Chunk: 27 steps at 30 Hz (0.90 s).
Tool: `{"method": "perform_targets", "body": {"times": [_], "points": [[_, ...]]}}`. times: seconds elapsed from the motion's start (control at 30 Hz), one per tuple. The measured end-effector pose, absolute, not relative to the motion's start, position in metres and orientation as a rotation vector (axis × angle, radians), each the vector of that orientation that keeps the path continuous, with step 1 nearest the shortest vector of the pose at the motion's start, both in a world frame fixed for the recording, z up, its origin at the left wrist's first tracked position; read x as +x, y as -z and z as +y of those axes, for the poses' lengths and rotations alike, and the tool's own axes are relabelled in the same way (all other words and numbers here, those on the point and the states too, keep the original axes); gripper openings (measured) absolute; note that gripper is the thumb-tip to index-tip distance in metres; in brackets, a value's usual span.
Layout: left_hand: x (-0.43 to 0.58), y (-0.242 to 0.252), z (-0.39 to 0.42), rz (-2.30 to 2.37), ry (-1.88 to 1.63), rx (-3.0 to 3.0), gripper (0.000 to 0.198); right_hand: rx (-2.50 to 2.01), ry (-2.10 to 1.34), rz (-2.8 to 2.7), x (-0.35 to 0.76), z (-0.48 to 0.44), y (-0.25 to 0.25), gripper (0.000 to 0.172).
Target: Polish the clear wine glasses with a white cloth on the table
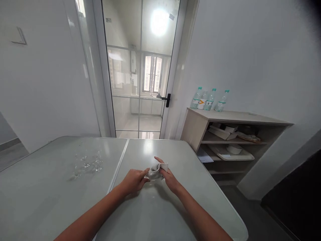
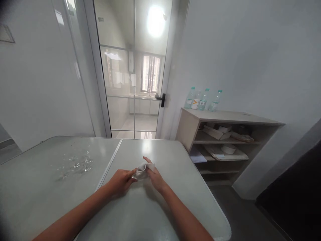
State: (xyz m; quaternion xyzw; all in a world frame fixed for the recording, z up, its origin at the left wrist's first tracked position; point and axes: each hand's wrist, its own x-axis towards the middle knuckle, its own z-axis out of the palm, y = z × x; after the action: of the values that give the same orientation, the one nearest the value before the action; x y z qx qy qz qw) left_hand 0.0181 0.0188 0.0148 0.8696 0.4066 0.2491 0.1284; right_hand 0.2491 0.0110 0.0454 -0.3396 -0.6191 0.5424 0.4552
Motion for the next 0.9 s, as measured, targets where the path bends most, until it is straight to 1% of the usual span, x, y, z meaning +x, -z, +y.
{"method": "perform_targets", "body": {"times": [0.03,0.17,0.23,0.3,0.37,0.43,0.5,0.53,0.6,0.63,0.7,0.77,0.83,0.9], "points": [[0.021,-0.021,0.016,1.122,-0.703,2.353,0.023,-0.814,-1.298,-1.55,0.25,0.01,-0.047,0.05],[0.024,-0.038,0.01,0.814,-0.539,1.587,0.046,-0.684,-1.251,-1.644,0.258,0.005,-0.051,0.052],[0.022,-0.041,0.011,0.757,-0.482,1.42,0.05,-0.608,-1.215,-1.701,0.26,0.004,-0.05,0.053],[0.018,-0.039,0.014,0.79,-0.489,1.496,0.049,-0.569,-1.176,-1.738,0.259,0.005,-0.046,0.055],[0.016,-0.034,0.016,0.952,-0.592,1.788,0.041,-0.636,-1.201,-1.674,0.253,0.009,-0.04,0.053],[0.017,-0.028,0.017,1.184,-0.702,2.154,0.032,-0.774,-1.31,-1.481,0.246,0.016,-0.033,0.05],[0.019,-0.024,0.015,1.359,-0.723,2.397,0.037,-0.867,-1.44,-1.249,0.239,0.022,-0.027,0.048],[0.021,-0.023,0.014,1.395,-0.705,2.428,0.037,-0.872,-1.481,-1.177,0.237,0.023,-0.025,0.048],[0.024,-0.024,0.012,1.347,-0.655,2.281,0.031,-0.823,-1.489,-1.164,0.237,0.02,-0.025,0.047],[0.025,-0.025,0.012,1.268,-0.619,2.127,0.033,-0.786,-1.461,-1.213,0.239,0.017,-0.028,0.047],[0.023,-0.03,0.013,1.047,-0.505,1.78,0.048,-0.722,-1.391,-1.352,0.244,0.009,-0.036,0.046],[0.019,-0.034,0.015,0.89,-0.405,1.575,0.058,-0.703,-1.34,-1.477,0.248,0.003,-0.044,0.044],[0.016,-0.036,0.017,0.926,-0.421,1.644,0.057,-0.718,-1.314,-1.526,0.247,0.003,-0.046,0.044],[0.018,-0.034,0.016,1.132,-0.53,1.929,0.047,-0.777,-1.332,-1.441,0.242,0.008,-0.041,0.045]]}}
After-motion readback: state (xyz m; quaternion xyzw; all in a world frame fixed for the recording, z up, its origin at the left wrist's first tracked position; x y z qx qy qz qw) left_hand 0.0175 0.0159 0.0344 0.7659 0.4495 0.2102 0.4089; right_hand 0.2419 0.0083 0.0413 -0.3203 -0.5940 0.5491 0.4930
